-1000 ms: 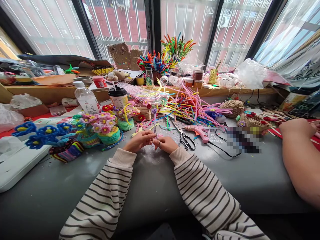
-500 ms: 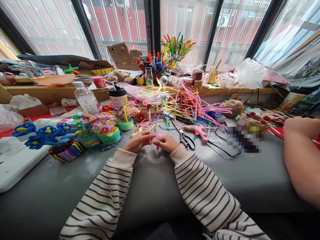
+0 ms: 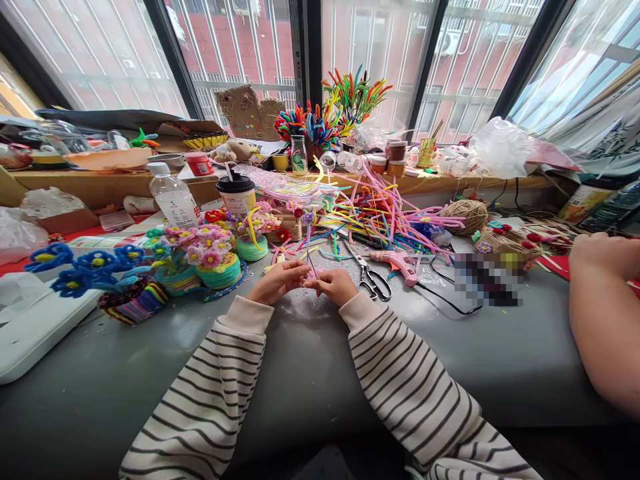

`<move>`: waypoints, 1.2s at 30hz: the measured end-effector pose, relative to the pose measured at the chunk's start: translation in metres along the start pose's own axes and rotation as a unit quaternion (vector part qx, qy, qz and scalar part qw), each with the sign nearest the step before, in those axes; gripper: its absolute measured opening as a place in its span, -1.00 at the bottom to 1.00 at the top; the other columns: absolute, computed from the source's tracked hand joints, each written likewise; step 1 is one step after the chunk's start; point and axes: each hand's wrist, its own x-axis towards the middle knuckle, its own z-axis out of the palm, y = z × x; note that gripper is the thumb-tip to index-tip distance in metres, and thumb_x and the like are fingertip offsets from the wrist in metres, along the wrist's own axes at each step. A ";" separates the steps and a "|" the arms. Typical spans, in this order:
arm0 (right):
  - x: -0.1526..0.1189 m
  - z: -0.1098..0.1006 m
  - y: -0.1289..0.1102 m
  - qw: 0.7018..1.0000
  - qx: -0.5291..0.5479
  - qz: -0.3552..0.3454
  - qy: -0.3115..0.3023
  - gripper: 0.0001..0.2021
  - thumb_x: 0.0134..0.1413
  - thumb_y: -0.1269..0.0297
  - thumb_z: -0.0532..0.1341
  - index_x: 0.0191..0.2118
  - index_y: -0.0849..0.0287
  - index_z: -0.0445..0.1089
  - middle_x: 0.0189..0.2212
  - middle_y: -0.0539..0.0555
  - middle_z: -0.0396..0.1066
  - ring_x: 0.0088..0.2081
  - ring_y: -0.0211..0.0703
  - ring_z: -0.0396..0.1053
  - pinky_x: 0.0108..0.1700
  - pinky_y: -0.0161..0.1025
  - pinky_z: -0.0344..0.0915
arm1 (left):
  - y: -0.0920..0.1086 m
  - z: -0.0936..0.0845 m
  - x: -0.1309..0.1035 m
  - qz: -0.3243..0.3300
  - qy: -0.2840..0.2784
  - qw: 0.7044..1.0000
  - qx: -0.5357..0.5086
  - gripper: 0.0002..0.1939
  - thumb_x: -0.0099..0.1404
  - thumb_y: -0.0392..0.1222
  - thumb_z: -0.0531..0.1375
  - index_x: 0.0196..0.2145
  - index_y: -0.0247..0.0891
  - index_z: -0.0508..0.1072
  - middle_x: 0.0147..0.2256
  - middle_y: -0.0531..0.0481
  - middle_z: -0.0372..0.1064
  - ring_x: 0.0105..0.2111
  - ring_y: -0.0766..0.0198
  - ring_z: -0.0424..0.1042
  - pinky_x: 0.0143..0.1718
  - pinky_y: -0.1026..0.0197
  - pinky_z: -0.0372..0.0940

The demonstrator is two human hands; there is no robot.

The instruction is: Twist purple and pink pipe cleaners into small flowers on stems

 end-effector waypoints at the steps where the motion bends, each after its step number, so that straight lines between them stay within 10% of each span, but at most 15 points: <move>1: 0.000 0.000 0.000 1.000 0.000 0.001 0.005 -0.47 -0.29 -0.19 0.04 -0.77 0.26 0.25 -0.81 -0.07 0.07 -0.68 -0.41 0.01 -0.56 -0.39 -0.03 | 0.000 0.000 0.000 -0.001 -0.001 1.000 -0.003 -0.80 -0.11 -0.20 0.23 -0.53 -0.36 0.33 -0.57 0.08 0.27 -0.57 0.49 0.27 -0.45 0.38 0.17; 36: -0.001 0.000 0.003 0.995 -0.008 -0.036 -0.088 -0.33 -0.25 -0.29 -0.16 -0.65 0.28 0.33 -0.81 -0.08 -0.01 -0.68 -0.39 -0.03 -0.58 -0.37 -0.08 | 0.002 0.002 -0.001 0.012 -0.005 1.000 0.006 -0.78 -0.12 -0.15 0.22 -0.57 -0.35 0.31 -0.64 0.14 0.18 -0.66 0.55 0.10 -0.59 0.38 0.01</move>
